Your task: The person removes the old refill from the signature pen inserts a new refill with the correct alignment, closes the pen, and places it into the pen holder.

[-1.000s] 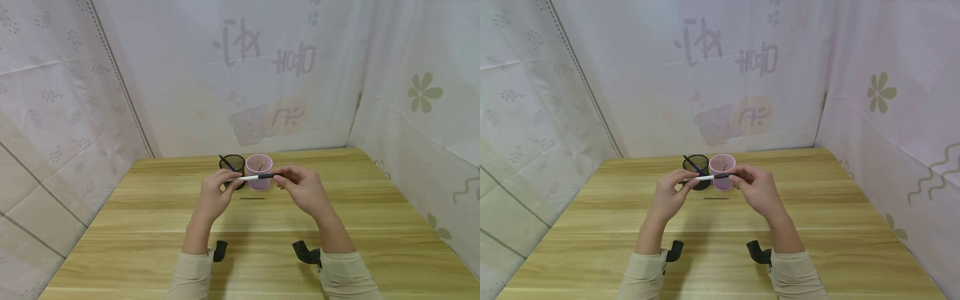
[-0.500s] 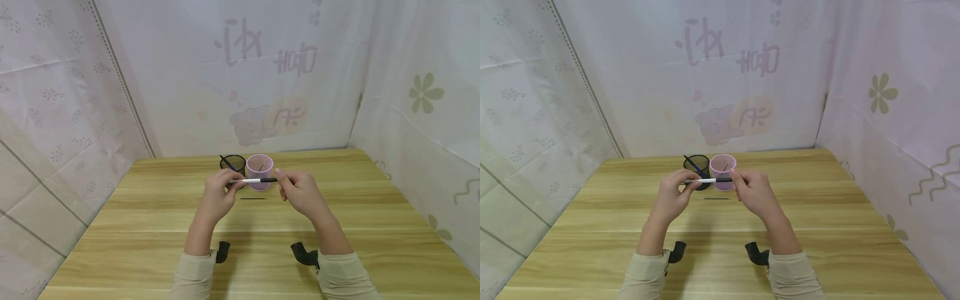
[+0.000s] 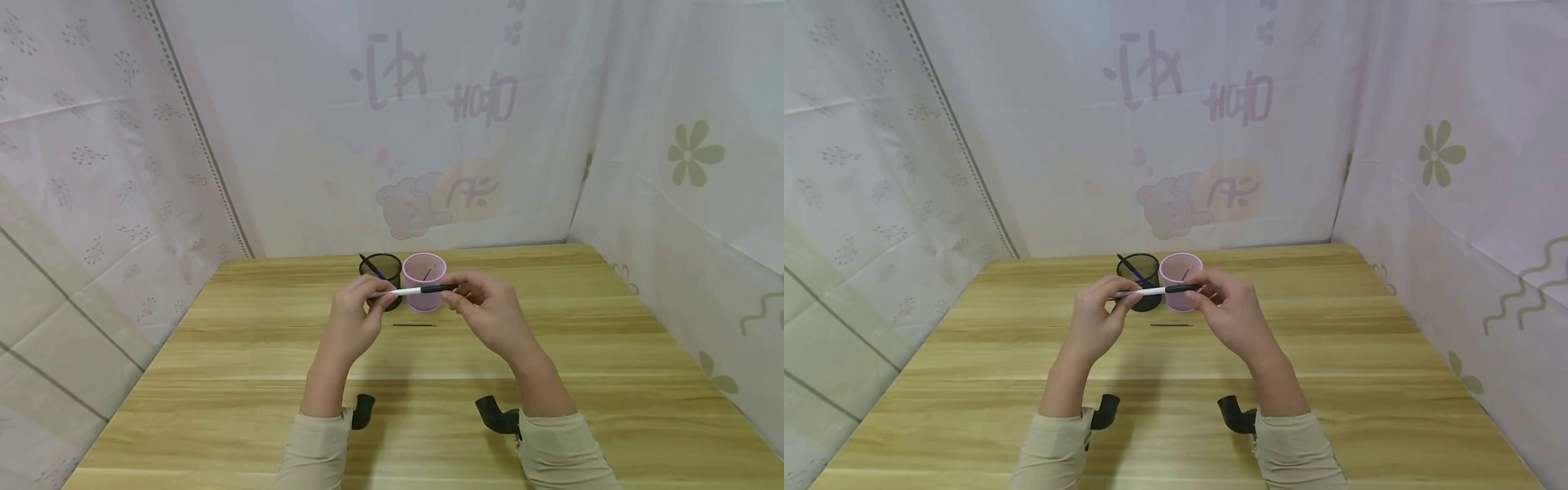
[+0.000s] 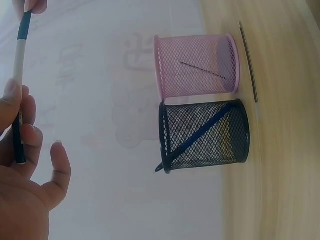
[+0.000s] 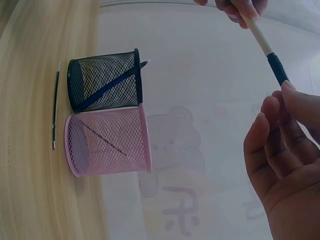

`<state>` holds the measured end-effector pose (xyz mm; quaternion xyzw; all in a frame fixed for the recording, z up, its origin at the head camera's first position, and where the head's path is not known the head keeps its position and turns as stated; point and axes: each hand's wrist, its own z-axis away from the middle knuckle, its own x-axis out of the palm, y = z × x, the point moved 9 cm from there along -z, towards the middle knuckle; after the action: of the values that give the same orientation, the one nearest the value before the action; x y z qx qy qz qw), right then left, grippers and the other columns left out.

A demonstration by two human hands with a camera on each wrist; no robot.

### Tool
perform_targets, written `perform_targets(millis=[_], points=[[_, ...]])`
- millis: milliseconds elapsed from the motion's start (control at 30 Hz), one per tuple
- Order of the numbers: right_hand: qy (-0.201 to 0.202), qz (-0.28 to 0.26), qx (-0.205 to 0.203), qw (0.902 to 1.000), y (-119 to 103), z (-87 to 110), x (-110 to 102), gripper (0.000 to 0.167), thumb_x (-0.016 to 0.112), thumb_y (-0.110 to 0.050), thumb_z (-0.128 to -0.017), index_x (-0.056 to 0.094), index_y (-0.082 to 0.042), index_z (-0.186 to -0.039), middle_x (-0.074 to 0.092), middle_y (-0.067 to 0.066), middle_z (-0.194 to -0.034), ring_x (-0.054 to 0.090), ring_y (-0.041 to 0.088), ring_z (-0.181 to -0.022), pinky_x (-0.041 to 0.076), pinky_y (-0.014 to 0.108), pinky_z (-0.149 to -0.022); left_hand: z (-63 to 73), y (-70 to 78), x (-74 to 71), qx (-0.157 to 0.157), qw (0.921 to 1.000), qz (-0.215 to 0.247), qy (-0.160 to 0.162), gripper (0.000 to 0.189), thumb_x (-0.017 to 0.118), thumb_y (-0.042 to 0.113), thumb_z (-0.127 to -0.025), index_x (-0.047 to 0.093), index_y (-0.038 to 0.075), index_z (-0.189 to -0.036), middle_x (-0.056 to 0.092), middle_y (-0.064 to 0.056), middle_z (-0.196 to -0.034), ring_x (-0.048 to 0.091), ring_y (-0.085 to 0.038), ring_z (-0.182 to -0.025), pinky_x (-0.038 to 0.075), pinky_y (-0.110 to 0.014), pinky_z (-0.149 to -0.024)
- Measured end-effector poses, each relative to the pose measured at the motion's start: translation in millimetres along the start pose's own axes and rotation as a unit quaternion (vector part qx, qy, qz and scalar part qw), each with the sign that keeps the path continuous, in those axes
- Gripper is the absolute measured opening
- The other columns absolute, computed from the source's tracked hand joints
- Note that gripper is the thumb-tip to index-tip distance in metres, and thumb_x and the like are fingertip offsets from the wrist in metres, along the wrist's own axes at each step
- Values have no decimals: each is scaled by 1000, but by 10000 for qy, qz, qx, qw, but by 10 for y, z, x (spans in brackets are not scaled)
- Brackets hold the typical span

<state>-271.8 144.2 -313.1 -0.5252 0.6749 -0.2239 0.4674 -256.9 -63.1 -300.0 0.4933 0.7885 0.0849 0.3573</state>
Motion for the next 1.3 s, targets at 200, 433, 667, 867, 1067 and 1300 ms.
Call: perform_targets(millis=[200, 433, 667, 867, 1067, 1300], points=[[8, 92, -29, 10000, 9, -7, 10, 10, 74, -4, -99, 77, -4, -109, 77, 12, -91, 65, 9, -73, 54, 23, -65, 1, -5, 10, 2, 10000, -31, -1, 6, 76, 5, -97, 76, -1, -96, 74, -12, -92, 66, -18, -76, 54, -23, -66], [-47, 358, -114, 9993, 5, -7, 15, 21, 68, -15, -105, 75, -8, -87, 66, 5, -73, 57, 11, -62, 46, 25, -54, -1, 17, 12, 24, 10000, -41, -21, 7, 77, 4, -95, 76, -3, -97, 73, -12, -92, 67, -19, -78, 56, -23, -68], [-152, 400, 295, 9986, 93, -10, 46, 52, 54, -32, -113, 62, -7, -68, 54, 4, -55, 45, 11, -48, 39, 26, -47, -7, 34, 23, 111, 9999, 6, -26, 6, 77, 3, -95, 76, -3, -97, 73, -12, -91, 67, -20, -79, 56, -23, -69], [-198, 283, 143, 9993, 63, -21, 70, 34, 59, -27, -111, 73, -5, -89, 65, 6, -69, 56, 11, -58, 44, 25, -53, 3, -10, 25, -43, 10000, -14, -72, 6, 75, 4, -97, 76, -2, -98, 73, -12, -93, 66, -18, -78, 54, -23, -68], [48, 94, -590, 9982, -48, -27, 41, 28, 75, -3, -98, 74, -6, -126, 79, 14, -98, 69, 8, -78, 57, 21, -69, -4, -20, -8, -146, 9998, -105, -28, 7, 74, 5, -98, 76, -2, -99, 74, -12, -92, 61, -16, -74, 49, -22, -64], [324, 66, -731, 9968, -97, -22, 4, 16, 76, 3, -94, 79, -1, -110, 81, 16, -99, 72, 13, -80, 59, 18, -72, -11, -19, -21, -158, 9998, -106, -34, 8, 74, 6, -98, 77, -2, -99, 74, -12, -92, 61, -16, -74, 48, -22, -64]])
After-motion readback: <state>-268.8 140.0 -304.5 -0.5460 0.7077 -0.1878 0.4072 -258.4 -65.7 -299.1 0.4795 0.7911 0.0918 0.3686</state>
